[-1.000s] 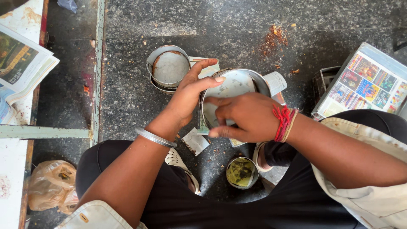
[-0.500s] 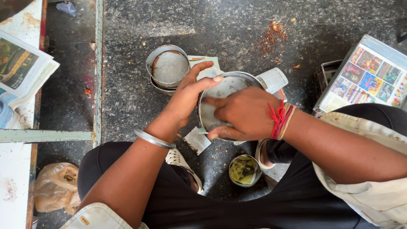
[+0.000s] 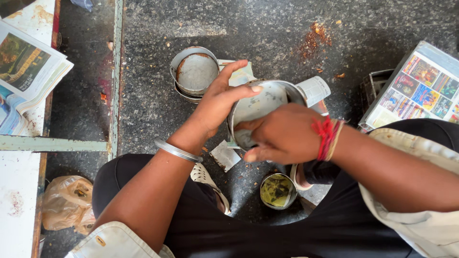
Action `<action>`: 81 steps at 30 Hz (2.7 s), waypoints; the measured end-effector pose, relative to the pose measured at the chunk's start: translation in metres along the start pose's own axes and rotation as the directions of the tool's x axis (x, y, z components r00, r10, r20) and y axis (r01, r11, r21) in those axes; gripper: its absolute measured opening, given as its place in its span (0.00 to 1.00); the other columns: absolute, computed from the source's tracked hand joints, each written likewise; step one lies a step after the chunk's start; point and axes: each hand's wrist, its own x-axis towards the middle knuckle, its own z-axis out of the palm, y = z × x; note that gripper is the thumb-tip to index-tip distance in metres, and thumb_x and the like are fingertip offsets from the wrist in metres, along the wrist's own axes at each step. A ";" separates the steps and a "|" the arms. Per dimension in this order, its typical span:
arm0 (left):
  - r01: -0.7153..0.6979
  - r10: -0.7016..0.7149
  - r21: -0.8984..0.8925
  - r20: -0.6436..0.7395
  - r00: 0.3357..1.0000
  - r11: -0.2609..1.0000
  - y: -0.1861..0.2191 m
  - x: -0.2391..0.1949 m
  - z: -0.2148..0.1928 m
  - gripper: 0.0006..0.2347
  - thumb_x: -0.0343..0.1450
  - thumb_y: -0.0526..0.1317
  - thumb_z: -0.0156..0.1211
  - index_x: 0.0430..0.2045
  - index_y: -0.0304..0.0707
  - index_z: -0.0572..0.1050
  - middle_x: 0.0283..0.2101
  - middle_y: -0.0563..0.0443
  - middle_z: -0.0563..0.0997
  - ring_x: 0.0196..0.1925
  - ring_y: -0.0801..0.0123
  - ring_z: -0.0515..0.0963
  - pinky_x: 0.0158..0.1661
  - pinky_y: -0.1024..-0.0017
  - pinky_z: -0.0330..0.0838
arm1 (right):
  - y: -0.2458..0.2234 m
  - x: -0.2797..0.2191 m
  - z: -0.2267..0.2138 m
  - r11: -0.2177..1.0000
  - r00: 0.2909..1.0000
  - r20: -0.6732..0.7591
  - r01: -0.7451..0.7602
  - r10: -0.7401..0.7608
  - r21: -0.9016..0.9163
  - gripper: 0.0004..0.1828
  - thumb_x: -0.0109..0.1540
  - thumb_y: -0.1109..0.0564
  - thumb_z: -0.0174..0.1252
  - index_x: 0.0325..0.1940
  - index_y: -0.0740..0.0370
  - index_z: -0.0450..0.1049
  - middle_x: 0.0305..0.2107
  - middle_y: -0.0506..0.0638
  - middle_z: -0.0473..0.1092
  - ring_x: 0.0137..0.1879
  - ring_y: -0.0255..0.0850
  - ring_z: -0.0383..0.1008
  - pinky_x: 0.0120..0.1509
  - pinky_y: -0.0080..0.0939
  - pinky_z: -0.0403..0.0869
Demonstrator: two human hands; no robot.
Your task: The person sits on the floor and scrubs the inside of small metal containers using a folded newspaper and a paste from a nearby tin. They repeatedly apply the paste, scrub the interior surfaces, and stack the cleaned containers.
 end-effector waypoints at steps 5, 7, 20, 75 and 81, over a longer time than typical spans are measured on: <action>0.006 -0.006 0.020 -0.013 1.000 1.000 0.006 -0.003 -0.001 0.35 0.64 0.41 0.68 0.69 0.39 0.60 0.50 0.36 0.82 0.53 0.60 0.82 0.54 0.68 0.74 | 0.003 -0.002 0.000 1.000 0.997 -0.070 -0.011 0.012 0.016 0.32 0.62 0.32 0.48 0.25 0.63 0.76 0.57 0.49 0.74 0.33 0.55 0.79 0.37 0.55 0.75; -0.052 0.053 0.038 -0.018 0.998 0.998 0.006 -0.003 -0.002 0.34 0.66 0.40 0.69 0.69 0.37 0.61 0.51 0.40 0.81 0.53 0.62 0.81 0.54 0.69 0.75 | 0.001 -0.001 0.003 0.999 0.999 0.027 -0.034 0.034 0.002 0.33 0.63 0.30 0.47 0.25 0.62 0.75 0.48 0.52 0.76 0.34 0.55 0.78 0.39 0.55 0.74; -0.225 0.229 0.145 -0.015 0.973 0.963 -0.007 -0.001 -0.004 0.35 0.68 0.38 0.72 0.69 0.32 0.59 0.56 0.41 0.77 0.57 0.66 0.79 0.55 0.70 0.77 | 0.032 0.000 0.037 0.945 0.989 -0.125 0.117 -0.082 0.306 0.40 0.72 0.29 0.25 0.47 0.62 0.72 0.20 0.58 0.68 0.36 0.59 0.75 0.49 0.55 0.74; -0.344 0.389 0.538 0.031 0.921 0.770 -0.036 -0.019 -0.045 0.16 0.86 0.40 0.35 0.61 0.27 0.67 0.61 0.37 0.76 0.57 0.56 0.80 0.56 0.67 0.77 | 0.196 -0.509 0.435 0.458 -0.488 0.266 0.873 0.831 0.170 0.34 0.60 0.44 0.60 0.67 0.57 0.63 0.60 0.54 0.65 0.53 0.48 0.69 0.54 0.48 0.76; -0.391 0.502 0.501 -0.104 0.859 0.772 -0.047 -0.024 -0.080 0.13 0.86 0.37 0.38 0.60 0.30 0.70 0.60 0.41 0.76 0.57 0.63 0.81 0.55 0.73 0.75 | 0.196 -0.439 0.404 0.447 -0.516 0.213 0.843 0.830 0.299 0.40 0.58 0.41 0.60 0.72 0.51 0.58 0.66 0.51 0.58 0.71 0.54 0.61 0.66 0.62 0.74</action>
